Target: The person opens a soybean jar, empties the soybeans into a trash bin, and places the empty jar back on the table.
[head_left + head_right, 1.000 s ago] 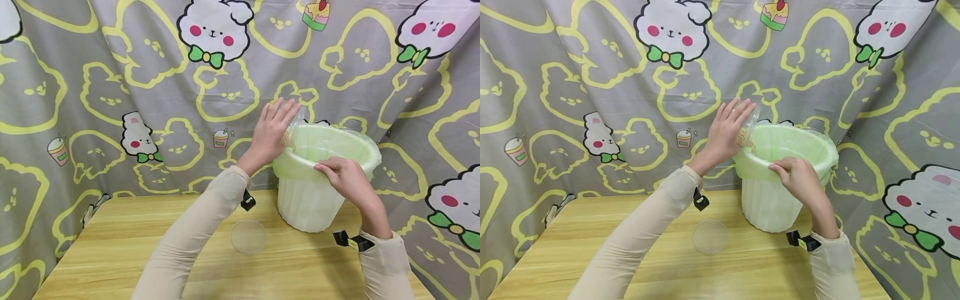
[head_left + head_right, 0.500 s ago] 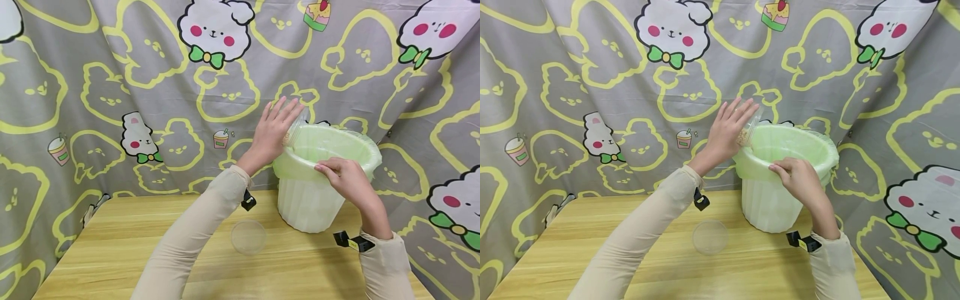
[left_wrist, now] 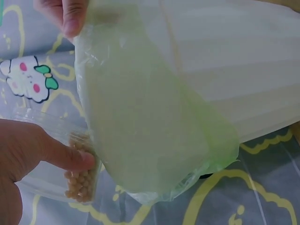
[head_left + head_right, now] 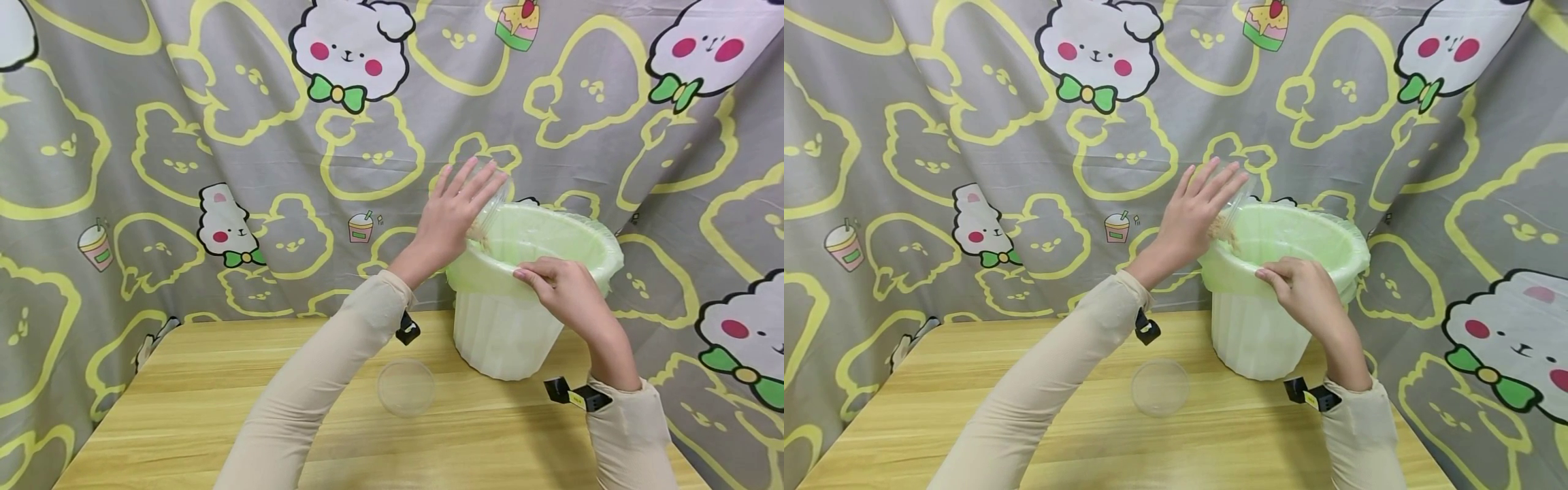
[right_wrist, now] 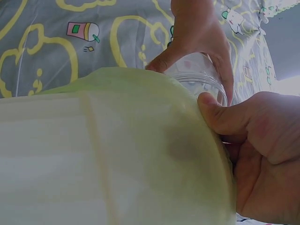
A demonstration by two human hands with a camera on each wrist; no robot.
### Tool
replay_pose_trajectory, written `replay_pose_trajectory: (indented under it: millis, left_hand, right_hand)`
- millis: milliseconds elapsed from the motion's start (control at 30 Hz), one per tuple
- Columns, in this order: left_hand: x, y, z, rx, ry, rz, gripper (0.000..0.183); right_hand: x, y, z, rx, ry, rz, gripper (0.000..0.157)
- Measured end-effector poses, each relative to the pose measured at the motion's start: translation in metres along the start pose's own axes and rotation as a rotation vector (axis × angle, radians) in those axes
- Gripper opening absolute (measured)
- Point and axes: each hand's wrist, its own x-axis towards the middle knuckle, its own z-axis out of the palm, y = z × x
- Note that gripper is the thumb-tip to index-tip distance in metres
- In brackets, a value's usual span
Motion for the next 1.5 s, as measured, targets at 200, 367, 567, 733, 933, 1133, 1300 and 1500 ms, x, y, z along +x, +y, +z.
replay_pose_trajectory:
  millis: [200, 367, 567, 733, 933, 1133, 1300, 1500]
  left_hand:
    - [0.0, 0.003, -0.001, 0.026, 0.026, 0.034, 0.089]
    - [0.0, 0.007, -0.001, 0.029, 0.028, 0.08, 0.079]
    - [0.001, 0.01, -0.003, 0.009, 0.025, 0.131, 0.078]
    - [0.002, 0.01, -0.004, 0.012, 0.026, 0.152, 0.078]
    - [0.002, 0.011, -0.003, -0.001, 0.025, 0.17, 0.082]
    - [0.002, 0.012, -0.004, -0.024, 0.026, 0.188, 0.082]
    - [0.002, 0.013, -0.004, -0.016, 0.045, 0.158, 0.078]
    - [0.004, 0.013, -0.003, -0.019, 0.122, 0.134, 0.066]
  right_hand:
    - [0.0, 0.001, 0.0, 0.005, 0.0, -0.001, 0.023]
    - [0.0, 0.001, 0.0, 0.006, 0.0, -0.003, 0.023]
    - [0.0, 0.0, 0.0, 0.016, -0.004, -0.007, 0.024]
    - [0.0, 0.0, -0.001, 0.017, -0.004, -0.007, 0.023]
    - [0.0, 0.0, -0.001, 0.014, -0.008, -0.004, 0.024]
    - [-0.001, 0.001, -0.001, 0.014, -0.011, -0.001, 0.025]
    - [-0.001, 0.001, 0.0, 0.014, -0.007, -0.003, 0.025]
    - [-0.001, 0.002, 0.0, 0.013, -0.005, 0.002, 0.025]
